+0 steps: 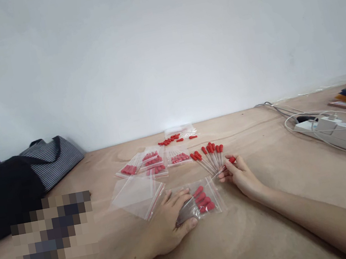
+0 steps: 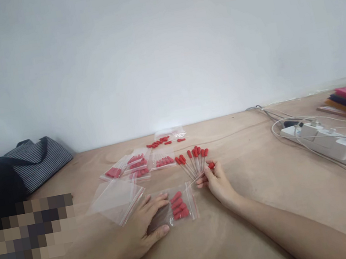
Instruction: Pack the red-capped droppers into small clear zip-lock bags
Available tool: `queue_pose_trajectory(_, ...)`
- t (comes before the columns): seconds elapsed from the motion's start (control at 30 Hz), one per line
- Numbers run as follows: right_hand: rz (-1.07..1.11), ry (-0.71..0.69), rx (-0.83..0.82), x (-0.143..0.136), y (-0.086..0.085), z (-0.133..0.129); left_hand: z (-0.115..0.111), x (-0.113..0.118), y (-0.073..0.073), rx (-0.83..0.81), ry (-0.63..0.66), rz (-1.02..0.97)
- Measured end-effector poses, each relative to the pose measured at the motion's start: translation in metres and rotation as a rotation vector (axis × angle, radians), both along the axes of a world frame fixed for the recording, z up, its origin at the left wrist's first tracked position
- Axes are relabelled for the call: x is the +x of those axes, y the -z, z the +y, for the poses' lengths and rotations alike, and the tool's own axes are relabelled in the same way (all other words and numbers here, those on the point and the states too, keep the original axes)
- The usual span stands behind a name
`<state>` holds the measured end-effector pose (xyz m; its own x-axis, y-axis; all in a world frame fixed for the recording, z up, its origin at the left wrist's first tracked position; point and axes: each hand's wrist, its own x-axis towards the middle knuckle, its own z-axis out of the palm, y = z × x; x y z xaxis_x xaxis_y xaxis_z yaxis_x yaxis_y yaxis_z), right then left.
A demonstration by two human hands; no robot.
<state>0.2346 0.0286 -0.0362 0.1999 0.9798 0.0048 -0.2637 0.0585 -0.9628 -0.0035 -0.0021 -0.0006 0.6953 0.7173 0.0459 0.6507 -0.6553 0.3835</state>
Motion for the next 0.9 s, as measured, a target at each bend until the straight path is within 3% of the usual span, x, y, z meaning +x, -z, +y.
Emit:
queue_pose_trajectory(0.27, 0.066, -0.096, -0.035, -0.01, 0.002, -0.007, 0.0, 0.0, -0.001, -0.013, 0.004, -0.005)
queue_pose_trajectory(0.73, -0.251, -0.578, -0.054, -0.012, -0.007, -0.007, -0.001, 0.001, -0.002, 0.002, -0.035, 0.028)
queue_pose_trajectory(0.9, -0.384, -0.627, -0.063, -0.015, -0.008, -0.006, -0.001, 0.0, 0.0, -0.011, -0.073, 0.029)
